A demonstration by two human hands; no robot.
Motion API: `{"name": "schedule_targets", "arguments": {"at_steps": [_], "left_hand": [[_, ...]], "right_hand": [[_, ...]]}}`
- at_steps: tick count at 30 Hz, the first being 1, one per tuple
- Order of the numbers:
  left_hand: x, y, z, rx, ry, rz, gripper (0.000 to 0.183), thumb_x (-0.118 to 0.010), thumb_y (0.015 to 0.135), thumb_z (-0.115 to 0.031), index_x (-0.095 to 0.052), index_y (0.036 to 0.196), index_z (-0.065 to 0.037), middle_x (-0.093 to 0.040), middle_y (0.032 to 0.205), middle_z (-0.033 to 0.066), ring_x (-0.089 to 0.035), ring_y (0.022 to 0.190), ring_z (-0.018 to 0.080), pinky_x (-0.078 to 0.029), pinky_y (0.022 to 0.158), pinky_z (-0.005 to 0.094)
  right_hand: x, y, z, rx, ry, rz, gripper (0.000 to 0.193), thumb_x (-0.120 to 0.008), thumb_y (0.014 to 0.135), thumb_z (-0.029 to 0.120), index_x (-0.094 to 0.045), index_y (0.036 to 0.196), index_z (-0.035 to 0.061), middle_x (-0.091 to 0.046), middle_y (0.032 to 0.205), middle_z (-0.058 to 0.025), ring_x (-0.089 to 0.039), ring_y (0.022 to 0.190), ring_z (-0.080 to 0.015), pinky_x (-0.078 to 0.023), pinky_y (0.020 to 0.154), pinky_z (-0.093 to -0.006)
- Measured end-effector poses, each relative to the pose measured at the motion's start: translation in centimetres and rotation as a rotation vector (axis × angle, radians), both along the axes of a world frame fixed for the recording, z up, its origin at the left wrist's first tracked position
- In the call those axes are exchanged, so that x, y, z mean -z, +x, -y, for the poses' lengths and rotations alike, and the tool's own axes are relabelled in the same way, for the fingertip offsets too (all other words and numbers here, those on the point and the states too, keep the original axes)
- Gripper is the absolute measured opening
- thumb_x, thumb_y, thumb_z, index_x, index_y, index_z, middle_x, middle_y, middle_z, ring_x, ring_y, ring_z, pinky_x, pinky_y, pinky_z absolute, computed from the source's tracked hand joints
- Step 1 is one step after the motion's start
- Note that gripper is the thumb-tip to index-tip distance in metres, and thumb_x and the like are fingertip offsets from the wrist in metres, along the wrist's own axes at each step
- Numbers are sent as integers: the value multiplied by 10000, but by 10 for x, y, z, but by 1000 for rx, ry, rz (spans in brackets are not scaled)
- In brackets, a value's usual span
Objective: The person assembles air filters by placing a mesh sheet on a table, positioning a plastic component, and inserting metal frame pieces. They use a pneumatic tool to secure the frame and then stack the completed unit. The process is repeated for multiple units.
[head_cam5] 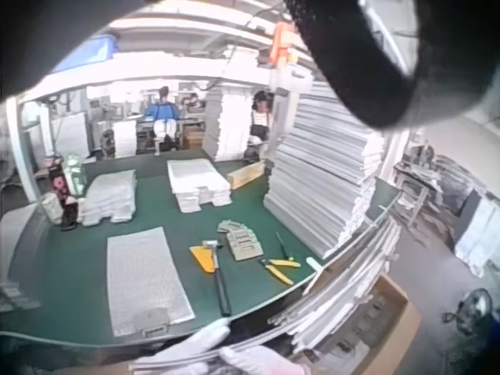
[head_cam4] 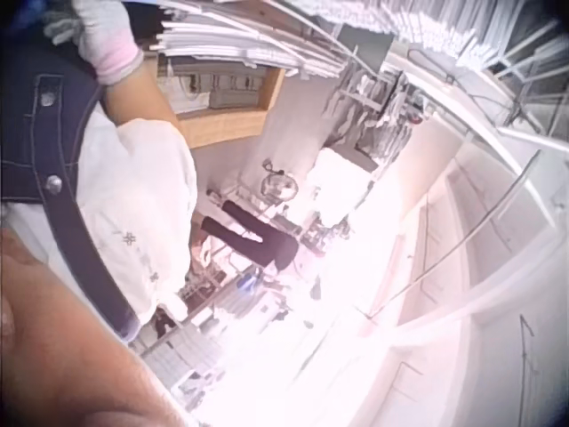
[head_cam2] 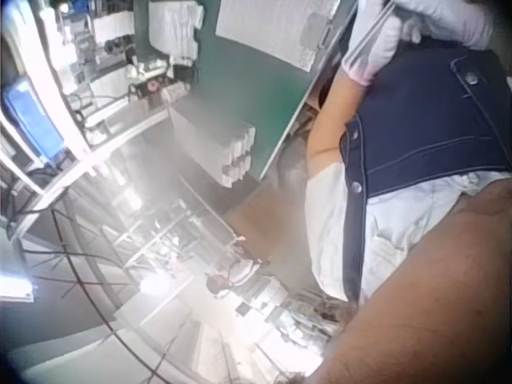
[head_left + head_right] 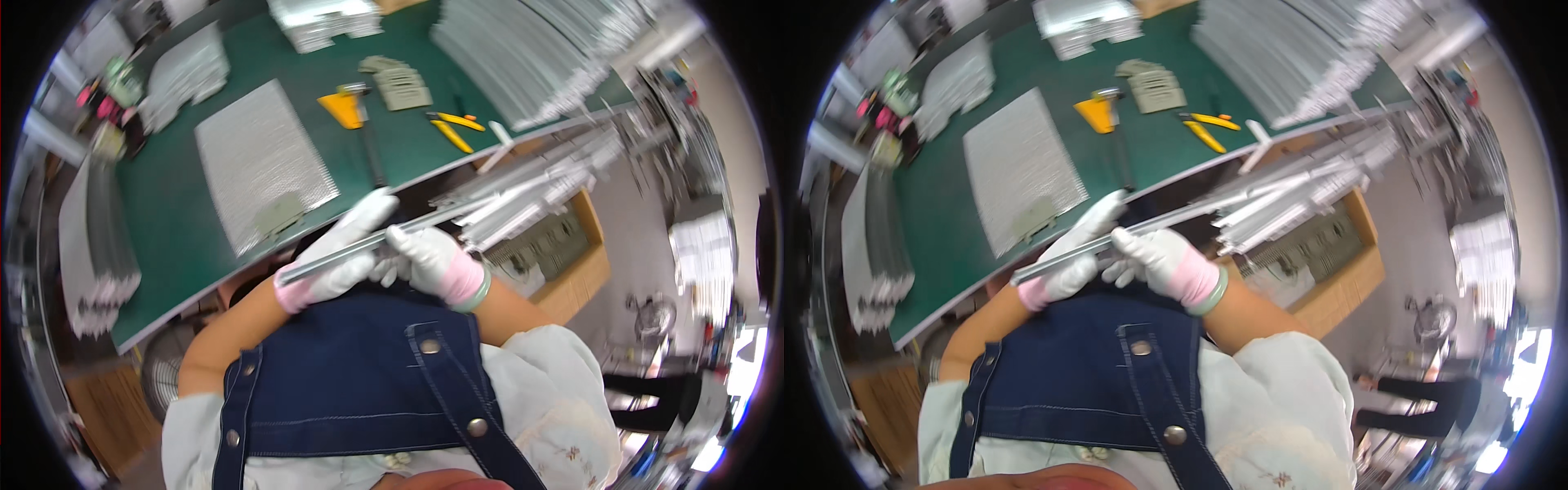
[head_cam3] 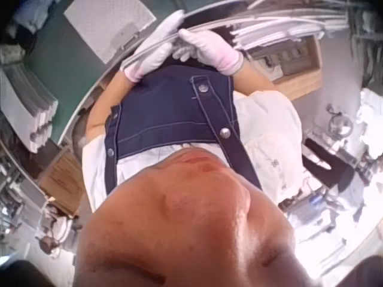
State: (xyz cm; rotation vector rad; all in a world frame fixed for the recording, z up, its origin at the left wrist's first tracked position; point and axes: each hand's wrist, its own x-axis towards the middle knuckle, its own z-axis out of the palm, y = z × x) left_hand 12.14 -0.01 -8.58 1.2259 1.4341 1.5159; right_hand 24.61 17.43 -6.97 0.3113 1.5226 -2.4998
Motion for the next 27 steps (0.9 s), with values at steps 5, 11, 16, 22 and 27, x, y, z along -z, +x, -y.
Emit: {"name": "schedule_targets", "arguments": {"at_steps": [5,11,16,22,27], "left_hand": [[-51,-53,75,-338,626,292,734,-253,1009,-651,-702,909,-79,-686,850,139,-646,946,328,-418,1001,502],[-53,-56,178,-1083,507,289,562,-442,1046,-446,-502,1303,50,-507,623,-34,-528,633,117,-477,738,325],[-16,4,121,-923,143,311,595,-533,925,-23,-272,1454,58,-632,1028,110,-633,973,174,-483,946,323],[-19,-26,161,-1006,341,483,640,-539,1025,-317,-251,1488,20,-572,1248,166,-600,1141,229,-467,1013,373],[1,-22,185,-1426,-83,-317,467,-484,958,-56,-370,1393,70,-614,1149,157,-611,1085,252,-473,981,374]], "right_hand": [[27,-11,-57,500,-657,-297,497,-493,1021,424,-515,1262,-11,-600,1085,-134,-584,976,-224,-498,938,-406],[26,36,-106,717,-106,-539,459,-496,1031,203,-414,1427,-14,-579,1153,-99,-529,1047,-203,-452,946,-375],[-34,-5,7,508,483,-640,541,-485,997,31,-287,1493,-55,-638,1045,-103,-619,901,-169,-511,827,-321],[-37,-46,60,300,626,-538,630,-494,958,-7,-204,1511,-84,-638,992,-111,-624,835,-162,-523,828,-302],[-32,-68,58,104,877,-367,622,-496,940,19,-227,1483,-122,-613,921,-87,-603,749,-134,-515,756,-280]]}}
